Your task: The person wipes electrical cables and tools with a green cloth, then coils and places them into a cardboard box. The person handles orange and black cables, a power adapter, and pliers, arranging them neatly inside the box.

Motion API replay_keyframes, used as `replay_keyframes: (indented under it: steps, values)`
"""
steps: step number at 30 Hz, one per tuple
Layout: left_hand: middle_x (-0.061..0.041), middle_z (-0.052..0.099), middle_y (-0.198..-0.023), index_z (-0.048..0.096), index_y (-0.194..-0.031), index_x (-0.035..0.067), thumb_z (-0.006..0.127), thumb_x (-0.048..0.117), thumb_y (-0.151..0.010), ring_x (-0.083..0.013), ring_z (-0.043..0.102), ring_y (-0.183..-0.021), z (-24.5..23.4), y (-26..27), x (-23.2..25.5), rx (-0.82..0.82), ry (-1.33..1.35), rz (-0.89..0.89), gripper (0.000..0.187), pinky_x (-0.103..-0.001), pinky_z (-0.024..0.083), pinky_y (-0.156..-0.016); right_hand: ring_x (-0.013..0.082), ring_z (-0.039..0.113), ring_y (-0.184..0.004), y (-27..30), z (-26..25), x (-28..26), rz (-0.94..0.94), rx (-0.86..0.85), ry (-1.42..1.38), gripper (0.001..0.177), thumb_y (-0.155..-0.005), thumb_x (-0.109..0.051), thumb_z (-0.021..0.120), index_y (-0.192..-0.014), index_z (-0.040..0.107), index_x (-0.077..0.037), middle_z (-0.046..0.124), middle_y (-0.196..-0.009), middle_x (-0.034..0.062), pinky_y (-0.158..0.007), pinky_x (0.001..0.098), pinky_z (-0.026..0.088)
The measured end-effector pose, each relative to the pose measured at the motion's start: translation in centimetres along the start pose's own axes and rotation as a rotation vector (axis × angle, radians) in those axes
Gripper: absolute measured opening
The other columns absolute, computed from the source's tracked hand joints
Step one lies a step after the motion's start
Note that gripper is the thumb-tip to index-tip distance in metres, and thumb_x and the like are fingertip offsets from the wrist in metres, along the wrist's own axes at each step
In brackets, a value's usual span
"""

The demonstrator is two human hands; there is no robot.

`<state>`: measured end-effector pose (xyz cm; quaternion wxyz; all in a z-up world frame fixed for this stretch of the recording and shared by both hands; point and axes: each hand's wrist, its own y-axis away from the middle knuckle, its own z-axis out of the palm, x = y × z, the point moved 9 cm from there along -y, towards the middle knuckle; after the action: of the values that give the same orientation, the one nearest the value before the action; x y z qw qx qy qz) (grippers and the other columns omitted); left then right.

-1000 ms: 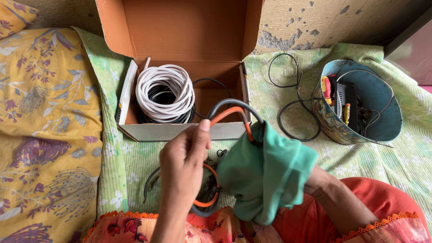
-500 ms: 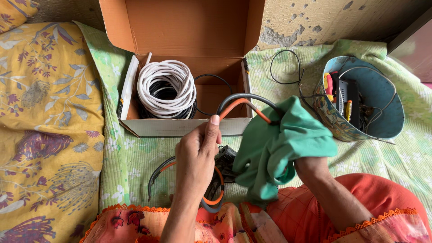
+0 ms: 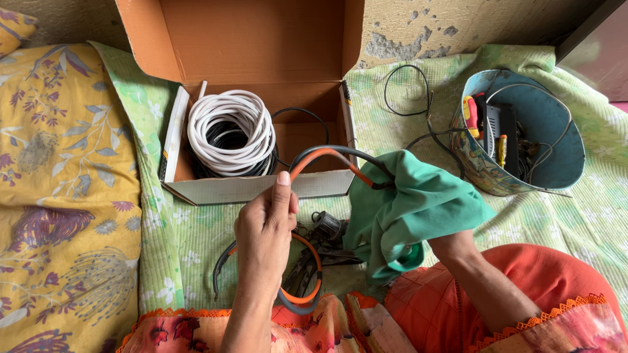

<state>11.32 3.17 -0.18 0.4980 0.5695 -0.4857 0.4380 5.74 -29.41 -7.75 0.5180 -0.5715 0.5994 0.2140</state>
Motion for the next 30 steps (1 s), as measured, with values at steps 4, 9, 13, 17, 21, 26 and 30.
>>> replay_keyframes:
  steps: [4, 9, 13, 17, 21, 26, 30]
  values:
    - [0.004, 0.039, -0.054, 0.057, -0.065, 0.006, 0.052, 0.053, -0.101, -0.0069, 0.035, -0.051, 0.2, 0.0, -0.1, -0.011, -0.023, -0.033, 0.059, -0.027, 0.028, -0.046, 0.0160, 0.066, -0.095, 0.0, -0.6, 2.3, 0.158, 0.080, -0.184, 0.020, -0.093, -0.005, 0.070, -0.112, 0.065, -0.001, 0.067, -0.109, 0.0086, -0.078, 0.0302, 0.058]
    - [0.003, 0.038, -0.052, 0.056, -0.064, 0.007, 0.048, 0.053, -0.102, -0.0080, 0.036, -0.049, 1.3, 0.4, 0.1, -0.042, -0.081, 0.023, 0.061, -0.027, 0.030, -0.046, 0.0172, 0.066, -0.094, 0.7, -0.8, 1.4, 0.052, 0.098, -0.025, 0.020, -0.091, -0.003, 0.071, -0.109, 0.065, 0.000, 0.067, -0.106, 0.0087, -0.078, 0.0313, 0.058]
    - [0.003, 0.039, -0.053, 0.057, -0.065, 0.006, 0.048, 0.053, -0.102, -0.0083, 0.037, -0.049, 1.5, 0.6, 0.3, -0.034, -0.072, 0.078, 0.060, -0.027, 0.030, -0.045, 0.0195, 0.064, -0.093, 0.8, -0.2, 1.9, 0.173, 0.108, 0.080, 0.026, -0.087, -0.004, 0.072, -0.111, 0.061, 0.000, 0.065, -0.104, 0.0084, -0.074, 0.0336, 0.057]
    - [0.006, 0.042, -0.054, 0.055, -0.066, 0.007, 0.049, 0.051, -0.102, -0.0069, 0.037, -0.049, 0.9, 0.6, 0.6, -0.002, 0.017, 0.100, 0.057, -0.027, 0.029, -0.043, 0.0181, 0.067, -0.092, 1.2, 0.6, 4.2, 0.572, 0.307, -0.892, 0.020, -0.097, -0.019, 0.060, -0.111, 0.063, -0.006, 0.068, -0.102, 0.0070, -0.077, 0.0349, 0.060]
    - [0.005, 0.037, -0.052, 0.053, -0.066, 0.008, 0.048, 0.051, -0.102, -0.0066, 0.033, -0.044, -0.6, 0.4, 0.3, 0.045, 0.077, 0.040, 0.056, -0.026, 0.024, -0.039, 0.0201, 0.068, -0.089, -0.4, 0.7, 2.2, 0.547, 0.189, -0.987, 0.018, -0.099, -0.018, 0.061, -0.111, 0.063, -0.005, 0.068, -0.101, 0.0088, -0.076, 0.0369, 0.060]
    - [0.005, 0.035, -0.052, 0.052, -0.065, 0.008, 0.049, 0.051, -0.103, -0.0058, 0.031, -0.045, -0.8, 0.4, 0.2, 0.056, 0.072, 0.025, 0.057, -0.025, 0.024, -0.040, 0.0203, 0.068, -0.088, 0.0, 2.8, 1.4, 0.583, 0.045, -0.913, 0.017, -0.100, -0.017, 0.061, -0.110, 0.063, -0.004, 0.068, -0.100, 0.0093, -0.075, 0.0370, 0.060]
    - [0.005, 0.038, -0.053, 0.051, -0.064, 0.008, 0.049, 0.050, -0.104, -0.0058, 0.035, -0.048, -0.2, 0.5, 1.0, 0.042, -0.013, 0.125, 0.058, -0.025, 0.027, -0.043, 0.0204, 0.068, -0.087, 0.3, 3.2, 1.7, 0.580, 0.023, -0.877, 0.016, -0.100, -0.017, 0.062, -0.109, 0.063, -0.004, 0.068, -0.100, 0.0096, -0.075, 0.0370, 0.060]
